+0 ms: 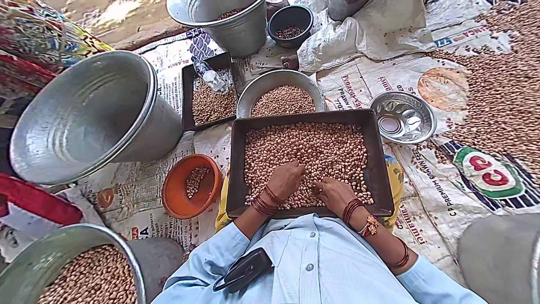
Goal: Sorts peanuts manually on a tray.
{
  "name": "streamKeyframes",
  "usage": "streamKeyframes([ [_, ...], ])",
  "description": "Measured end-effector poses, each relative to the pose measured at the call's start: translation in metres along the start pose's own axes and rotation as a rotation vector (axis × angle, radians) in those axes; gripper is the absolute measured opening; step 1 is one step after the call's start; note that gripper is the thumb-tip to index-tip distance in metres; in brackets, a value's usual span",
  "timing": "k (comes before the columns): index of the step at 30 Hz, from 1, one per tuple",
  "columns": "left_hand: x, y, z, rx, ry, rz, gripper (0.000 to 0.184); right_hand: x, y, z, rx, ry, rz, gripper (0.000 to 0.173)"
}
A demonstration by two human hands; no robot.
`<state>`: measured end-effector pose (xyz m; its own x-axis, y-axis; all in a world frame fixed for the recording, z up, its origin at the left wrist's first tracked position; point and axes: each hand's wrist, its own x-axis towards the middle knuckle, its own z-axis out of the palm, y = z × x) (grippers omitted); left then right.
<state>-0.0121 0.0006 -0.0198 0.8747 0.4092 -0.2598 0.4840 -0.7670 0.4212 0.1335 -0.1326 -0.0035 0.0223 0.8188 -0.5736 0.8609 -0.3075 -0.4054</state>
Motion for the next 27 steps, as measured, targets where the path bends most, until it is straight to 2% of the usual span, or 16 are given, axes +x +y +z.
streamKeyframes([
  [2, -0.002, -0.008, -0.004, -0.144, 0.086, 0.011, 0.025, 0.0, 0.002, 0.001, 0.002, 0.011, 0.0, 0.031],
  [4, -0.006, -0.021, -0.012, -0.441, 0.217, -0.029, 0.025, 0.0, 0.003, 0.004, 0.017, 0.014, -0.012, 0.032],
  [6, -0.01, -0.032, -0.023, -0.711, 0.275, -0.096, 0.023, 0.0, 0.007, 0.004, 0.066, -0.002, -0.033, 0.034],
  [7, -0.011, -0.036, -0.026, -0.763, 0.283, -0.11, 0.023, 0.0, 0.011, 0.003, 0.115, -0.002, -0.057, 0.033],
  [9, -0.014, -0.034, -0.029, -0.659, 0.239, -0.126, 0.025, 0.003, 0.025, 0.002, 0.315, 0.087, -0.153, 0.027],
  [11, -0.013, -0.026, -0.025, -0.448, 0.182, -0.108, 0.023, 0.008, 0.04, 0.002, 0.664, 0.229, -0.235, 0.018],
  [13, -0.011, -0.017, -0.018, -0.278, 0.133, -0.094, 0.025, 0.01, 0.046, -0.006, 0.997, 0.349, -0.253, 0.011],
  [14, -0.01, -0.014, -0.016, -0.227, 0.107, -0.111, 0.026, 0.011, 0.047, -0.012, 1.068, 0.414, -0.229, 0.012],
  [16, -0.008, -0.008, -0.011, -0.151, 0.069, -0.138, 0.026, 0.016, 0.047, -0.024, 0.989, 0.493, -0.121, 0.014],
  [18, -0.007, -0.005, -0.009, -0.105, 0.045, -0.15, 0.026, 0.02, 0.038, -0.034, 0.703, 0.494, -0.016, 0.012],
  [21, -0.009, -0.004, -0.012, -0.117, 0.039, -0.151, 0.025, 0.03, 0.017, -0.04, 0.313, 0.451, 0.01, 0.023],
  [24, -0.023, -0.02, -0.019, -0.21, 0.224, -0.105, 0.02, 0.04, 0.004, -0.04, 0.128, 0.404, 0.014, 0.03],
  [25, -0.032, -0.029, -0.024, -0.212, 0.315, -0.128, 0.019, 0.043, 0.002, -0.039, 0.094, 0.398, 0.021, 0.031],
  [27, -0.058, -0.05, -0.041, -0.16, 0.455, -0.276, 0.016, 0.047, -0.001, -0.038, 0.055, 0.365, 0.041, 0.033],
])
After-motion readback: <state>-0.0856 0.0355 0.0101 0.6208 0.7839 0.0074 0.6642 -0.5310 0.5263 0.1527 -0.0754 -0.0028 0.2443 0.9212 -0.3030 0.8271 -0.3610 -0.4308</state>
